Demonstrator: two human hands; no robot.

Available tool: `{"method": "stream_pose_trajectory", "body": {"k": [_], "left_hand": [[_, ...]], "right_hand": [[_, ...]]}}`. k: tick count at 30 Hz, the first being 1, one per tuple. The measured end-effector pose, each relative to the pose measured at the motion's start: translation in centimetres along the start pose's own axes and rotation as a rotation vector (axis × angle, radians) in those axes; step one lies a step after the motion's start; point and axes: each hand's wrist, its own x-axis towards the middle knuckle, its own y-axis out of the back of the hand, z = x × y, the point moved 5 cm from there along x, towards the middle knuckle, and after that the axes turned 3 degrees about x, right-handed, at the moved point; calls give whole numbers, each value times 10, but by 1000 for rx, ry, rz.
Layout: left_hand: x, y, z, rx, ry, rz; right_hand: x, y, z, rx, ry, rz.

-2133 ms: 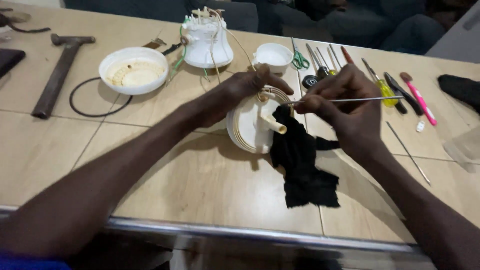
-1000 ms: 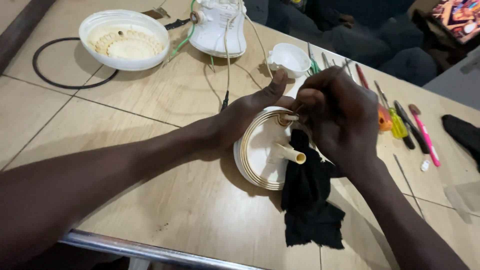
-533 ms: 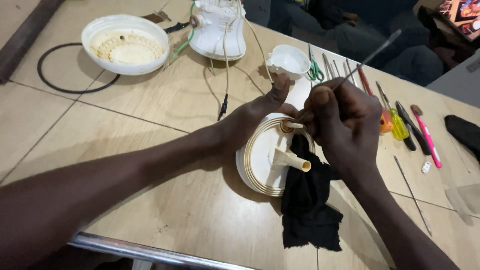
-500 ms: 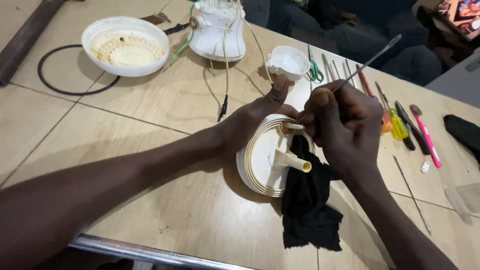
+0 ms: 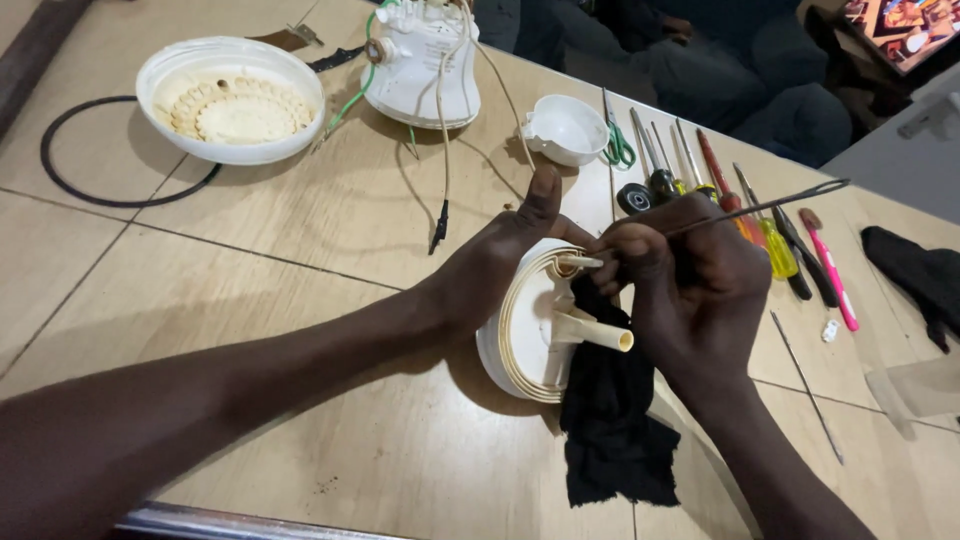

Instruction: Cleaning and scraping residue from a white plastic appliance lid using a metal tool and a cloth on a workbench.

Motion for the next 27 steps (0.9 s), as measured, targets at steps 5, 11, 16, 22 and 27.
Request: {"method": "stream_pose_trajectory", "body": {"k": [5, 11, 16, 22, 27], "left_hand": [[-12, -3, 19, 270, 195, 191], [-9, -1, 18, 347, 137, 203], [-11, -3, 20, 273, 139, 188], [-20, -9, 27, 205, 230, 196], [-21, -5, 26, 278, 246, 190]], "right_hand": [[-4, 4, 2, -68, 75, -12], [-8, 6, 4, -169, 95, 4], [-9, 5, 6, -150, 88, -3], [-12, 4, 4, -244, 117, 7], [-8, 2, -1, -192, 95, 14]]}}
